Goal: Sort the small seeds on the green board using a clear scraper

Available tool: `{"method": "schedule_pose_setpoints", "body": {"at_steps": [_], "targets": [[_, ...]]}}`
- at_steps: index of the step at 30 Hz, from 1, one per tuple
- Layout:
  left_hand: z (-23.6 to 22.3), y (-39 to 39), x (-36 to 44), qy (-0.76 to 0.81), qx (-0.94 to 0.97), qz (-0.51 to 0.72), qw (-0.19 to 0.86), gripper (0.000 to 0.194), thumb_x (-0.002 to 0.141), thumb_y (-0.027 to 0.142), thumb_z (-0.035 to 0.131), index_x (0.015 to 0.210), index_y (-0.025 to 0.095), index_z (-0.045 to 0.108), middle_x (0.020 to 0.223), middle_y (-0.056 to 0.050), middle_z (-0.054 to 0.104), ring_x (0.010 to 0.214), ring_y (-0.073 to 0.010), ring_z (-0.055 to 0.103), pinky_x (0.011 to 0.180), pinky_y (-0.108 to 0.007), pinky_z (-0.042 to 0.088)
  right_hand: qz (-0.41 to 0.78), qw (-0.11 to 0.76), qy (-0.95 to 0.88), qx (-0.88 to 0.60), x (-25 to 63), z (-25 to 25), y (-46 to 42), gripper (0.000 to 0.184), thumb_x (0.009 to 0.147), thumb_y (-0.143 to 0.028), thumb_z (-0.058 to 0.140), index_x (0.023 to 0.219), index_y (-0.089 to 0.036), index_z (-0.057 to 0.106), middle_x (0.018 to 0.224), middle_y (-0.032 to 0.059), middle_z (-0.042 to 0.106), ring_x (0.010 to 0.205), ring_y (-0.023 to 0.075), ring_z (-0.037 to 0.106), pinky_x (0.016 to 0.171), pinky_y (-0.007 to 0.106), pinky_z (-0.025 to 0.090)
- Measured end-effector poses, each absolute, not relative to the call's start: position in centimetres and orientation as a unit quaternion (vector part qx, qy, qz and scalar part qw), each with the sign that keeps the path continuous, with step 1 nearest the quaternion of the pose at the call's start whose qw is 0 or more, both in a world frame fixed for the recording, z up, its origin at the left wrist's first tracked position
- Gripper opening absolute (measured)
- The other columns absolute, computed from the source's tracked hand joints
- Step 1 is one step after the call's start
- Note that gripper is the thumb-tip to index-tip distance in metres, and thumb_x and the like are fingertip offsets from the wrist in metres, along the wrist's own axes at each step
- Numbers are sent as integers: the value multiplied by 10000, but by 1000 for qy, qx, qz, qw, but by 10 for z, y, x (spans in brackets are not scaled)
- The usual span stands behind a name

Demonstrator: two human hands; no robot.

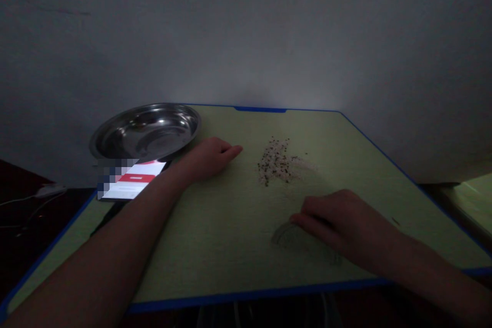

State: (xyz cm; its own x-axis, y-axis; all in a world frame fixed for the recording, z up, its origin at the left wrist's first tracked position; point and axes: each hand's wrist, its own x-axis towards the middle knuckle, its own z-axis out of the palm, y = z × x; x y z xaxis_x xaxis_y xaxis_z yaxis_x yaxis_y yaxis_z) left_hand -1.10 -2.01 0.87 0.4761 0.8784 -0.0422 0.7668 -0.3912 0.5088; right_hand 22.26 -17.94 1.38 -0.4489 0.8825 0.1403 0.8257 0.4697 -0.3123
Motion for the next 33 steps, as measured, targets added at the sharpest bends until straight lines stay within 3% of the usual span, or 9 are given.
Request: {"method": "schedule_pose_setpoints", "body": {"at_steps": [7,12,19,33], "targets": [[9,-19,-12,507,821,112,237,520,841,585,380,487,204,369,461,20,370,464,-113,331,471,-275,221,-43,96,-813,-573,198,7,-147,409,964,-427,426,678,-207,618,553,21,641,471,147,548,485,291,242],[10,-20,-12,496,827,112,240,518,852,579,374,496,203,355,483,24,355,491,-115,342,491,-269,238,-86,89,-783,-610,237,4,-134,450,984,-423,368,684,-203,619,548,43,633,482,178,560,505,298,275],[11,-21,-12,496,823,115,250,511,851,575,380,504,202,349,497,20,359,494,-119,343,491,-276,219,-113,88,-756,-638,286,1,-118,466,985,-460,362,696,-195,614,545,47,616,487,186,559,515,296,305],[8,-19,-14,502,822,105,246,516,851,585,368,507,203,325,511,25,331,487,-110,317,476,-271,218,-49,140,-790,-595,261,20,-113,443,970,-467,409,639,-211,554,494,-17,505,463,133,487,505,279,285]]}}
